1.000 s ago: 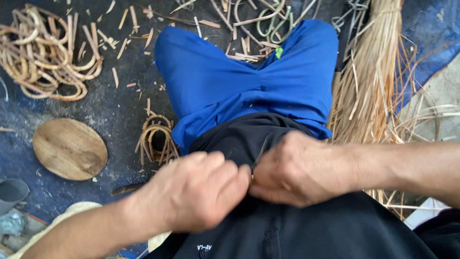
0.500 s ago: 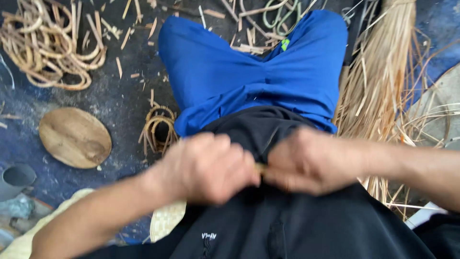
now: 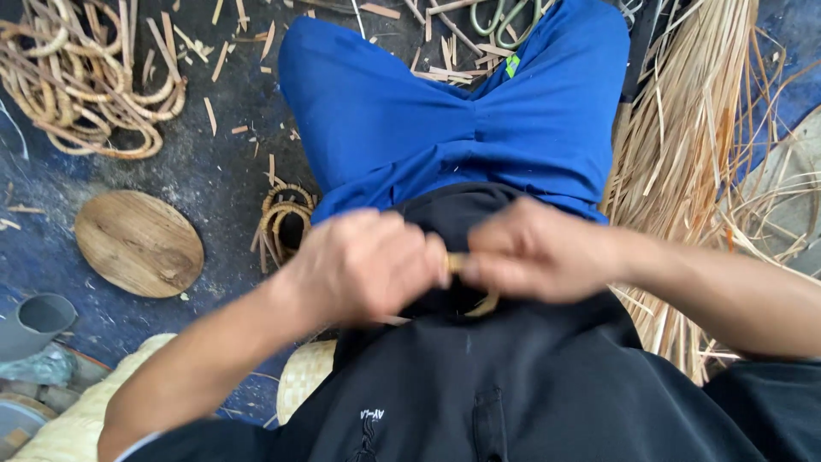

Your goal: Wrapping thin rattan strips around curved wooden frames to create basket handles or furniture components.

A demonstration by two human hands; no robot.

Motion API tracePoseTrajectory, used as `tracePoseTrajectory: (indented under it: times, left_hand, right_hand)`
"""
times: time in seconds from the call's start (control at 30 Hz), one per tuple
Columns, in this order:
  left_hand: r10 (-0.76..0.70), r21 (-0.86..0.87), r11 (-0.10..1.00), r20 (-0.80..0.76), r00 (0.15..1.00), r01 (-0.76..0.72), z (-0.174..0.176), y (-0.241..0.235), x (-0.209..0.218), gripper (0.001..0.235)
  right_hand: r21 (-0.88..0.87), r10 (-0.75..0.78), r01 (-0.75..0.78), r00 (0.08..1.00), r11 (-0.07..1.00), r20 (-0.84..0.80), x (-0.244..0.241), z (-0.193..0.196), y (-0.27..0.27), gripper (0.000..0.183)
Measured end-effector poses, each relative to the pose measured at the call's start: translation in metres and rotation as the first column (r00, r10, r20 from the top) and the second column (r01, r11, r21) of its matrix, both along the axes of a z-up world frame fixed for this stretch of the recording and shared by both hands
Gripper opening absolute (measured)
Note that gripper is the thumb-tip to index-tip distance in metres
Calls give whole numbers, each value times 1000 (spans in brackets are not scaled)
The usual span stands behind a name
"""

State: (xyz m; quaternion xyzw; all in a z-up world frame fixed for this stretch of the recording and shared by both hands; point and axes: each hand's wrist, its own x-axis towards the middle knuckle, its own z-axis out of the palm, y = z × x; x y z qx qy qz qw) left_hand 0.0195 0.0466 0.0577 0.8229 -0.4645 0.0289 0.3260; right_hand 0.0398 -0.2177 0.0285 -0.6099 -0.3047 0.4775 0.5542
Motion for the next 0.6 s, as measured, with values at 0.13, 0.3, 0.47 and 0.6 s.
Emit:
tracePoseTrajectory:
  times: [0.13,0.3,0.47,0.6]
  left_hand:
    - [-143,33,989,-94,985,147,50,-3,-13,17]
    - [-52,216,974,-97,994,72,71,-14,-21,19]
    - [-158,130,975,-172,972,181,66,-9,-20,20]
    - [-234,55,968,-138,962,243,62,-7,-23,18]
  right_hand:
    - [145,48,-58,996,988,74,-6,53,8,36]
    - [-50,121,-111,899,993,421,-10,68,17,33]
    - [52,73,-106,898,993,434,-21,58,13,39]
    - [188,37,-115,926,975,377,-33,59,9,40]
